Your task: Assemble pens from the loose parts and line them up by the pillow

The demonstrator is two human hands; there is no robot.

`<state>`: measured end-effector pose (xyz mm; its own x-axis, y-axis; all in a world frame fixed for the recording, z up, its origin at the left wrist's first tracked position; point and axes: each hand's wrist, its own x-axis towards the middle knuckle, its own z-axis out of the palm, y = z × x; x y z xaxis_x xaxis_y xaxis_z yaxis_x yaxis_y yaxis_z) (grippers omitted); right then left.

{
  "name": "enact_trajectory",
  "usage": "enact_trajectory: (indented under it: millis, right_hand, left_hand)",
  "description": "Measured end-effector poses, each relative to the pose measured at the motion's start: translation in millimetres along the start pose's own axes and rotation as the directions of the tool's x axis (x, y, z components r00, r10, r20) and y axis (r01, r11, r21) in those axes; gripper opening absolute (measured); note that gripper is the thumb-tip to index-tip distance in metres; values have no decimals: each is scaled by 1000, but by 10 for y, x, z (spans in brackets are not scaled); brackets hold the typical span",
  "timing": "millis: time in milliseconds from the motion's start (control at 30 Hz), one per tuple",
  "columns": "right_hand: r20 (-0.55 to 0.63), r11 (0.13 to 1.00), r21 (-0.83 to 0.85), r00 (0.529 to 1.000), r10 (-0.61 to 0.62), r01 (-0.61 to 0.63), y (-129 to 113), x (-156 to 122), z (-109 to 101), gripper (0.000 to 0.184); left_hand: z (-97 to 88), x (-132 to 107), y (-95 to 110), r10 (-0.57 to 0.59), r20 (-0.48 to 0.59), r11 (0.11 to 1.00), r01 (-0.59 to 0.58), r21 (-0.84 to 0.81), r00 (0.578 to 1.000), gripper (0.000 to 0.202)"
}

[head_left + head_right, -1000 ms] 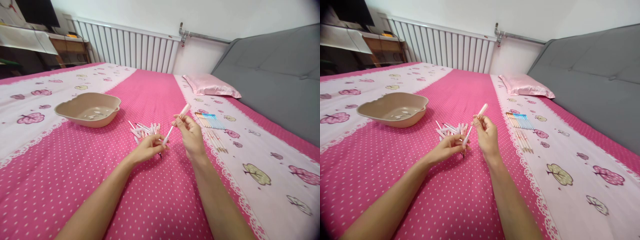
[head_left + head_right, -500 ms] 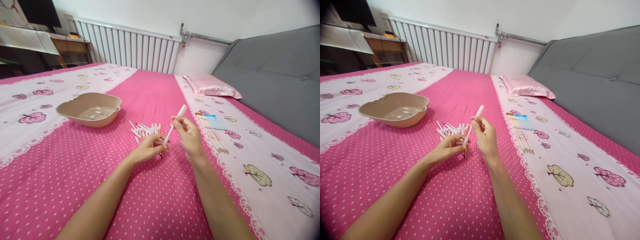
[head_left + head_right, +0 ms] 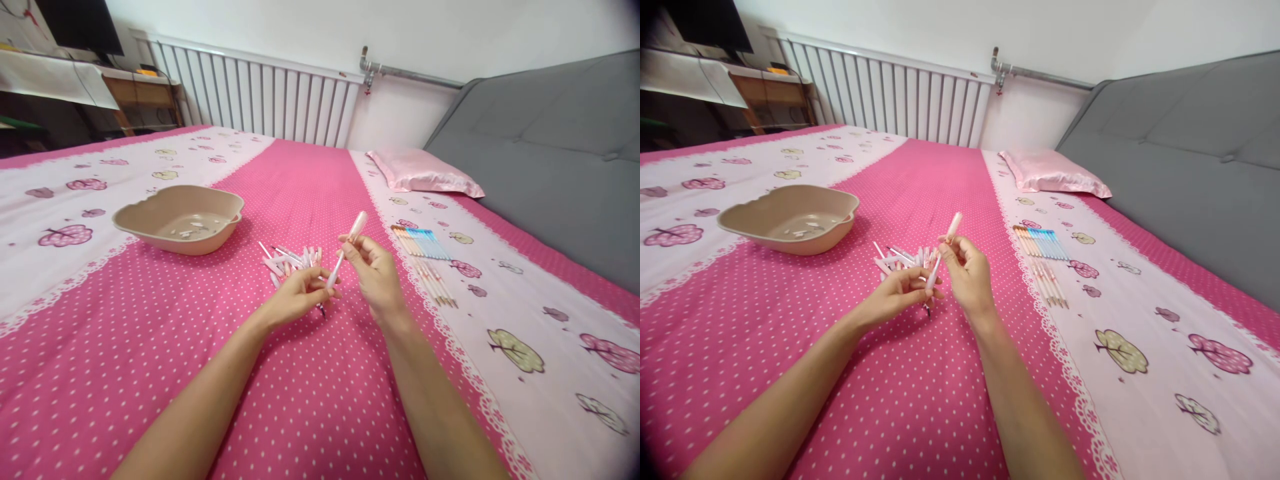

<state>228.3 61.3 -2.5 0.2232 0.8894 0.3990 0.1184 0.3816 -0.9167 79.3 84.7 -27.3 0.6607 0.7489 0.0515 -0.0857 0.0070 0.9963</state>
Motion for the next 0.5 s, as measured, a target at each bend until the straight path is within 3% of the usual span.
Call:
enact_trajectory:
  millis: [500]
  right_hand:
    - [63,1000,1,998,22,-22,2,-20,19,18]
  left_hand:
    - [2,-11,25,11,-12,1000,-11,1,1000,30]
